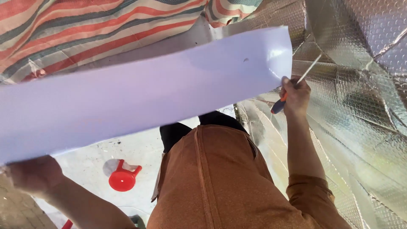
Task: The person uses a screwdriver to secure a strip of multicolored LED lights inside a white rectangular frame. They then place a white sheet of paper over the frame to cover the lights and smooth it out.
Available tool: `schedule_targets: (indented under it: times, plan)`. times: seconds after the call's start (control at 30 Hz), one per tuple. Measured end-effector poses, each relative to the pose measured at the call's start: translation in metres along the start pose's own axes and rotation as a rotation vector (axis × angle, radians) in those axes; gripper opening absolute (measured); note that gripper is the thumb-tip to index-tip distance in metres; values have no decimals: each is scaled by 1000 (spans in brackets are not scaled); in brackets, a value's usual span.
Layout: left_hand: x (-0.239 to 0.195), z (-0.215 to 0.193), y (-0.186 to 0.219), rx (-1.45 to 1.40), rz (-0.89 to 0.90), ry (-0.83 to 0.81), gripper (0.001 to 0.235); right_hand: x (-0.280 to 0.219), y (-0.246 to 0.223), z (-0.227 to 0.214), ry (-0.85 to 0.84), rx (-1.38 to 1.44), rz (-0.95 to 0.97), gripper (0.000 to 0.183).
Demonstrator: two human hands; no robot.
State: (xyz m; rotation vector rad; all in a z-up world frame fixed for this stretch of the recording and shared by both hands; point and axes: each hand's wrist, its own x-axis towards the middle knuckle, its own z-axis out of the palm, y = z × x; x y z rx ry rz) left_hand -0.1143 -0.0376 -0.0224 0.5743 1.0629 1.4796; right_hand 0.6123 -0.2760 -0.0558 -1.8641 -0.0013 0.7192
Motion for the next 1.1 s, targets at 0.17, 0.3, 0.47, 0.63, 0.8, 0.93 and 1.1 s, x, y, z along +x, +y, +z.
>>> schedule_targets:
  times: [0.17, 0.3, 0.47, 0.63, 0.8, 0.93, 1.1]
  plan:
    - [0, 31, -50, 344, -236, 435, 13, 25, 22, 1, -12, -461, 32, 10]
    - [-17, -18, -92, 560, -360, 464, 8, 44, 64, -12, -14, -474, -103, 14]
    - [-24, -45, -111, 677, -398, 541, 14, 34, 47, -4, 2, -623, 9, 21]
    - [-20, -107, -140, 732, -287, 581, 22, 46, 78, -16, 4, -423, -149, 23]
    - [-36, -68, -130, 835, -220, 540, 19, 61, 98, -30, -17, -445, -178, 18]
    - [-46, -58, -127, 820, -222, 557, 19, 55, 103, -33, -44, -386, -184, 18]
    - [-53, -45, -127, 810, -152, 519, 53, 61, 112, -34, -58, -310, -230, 17]
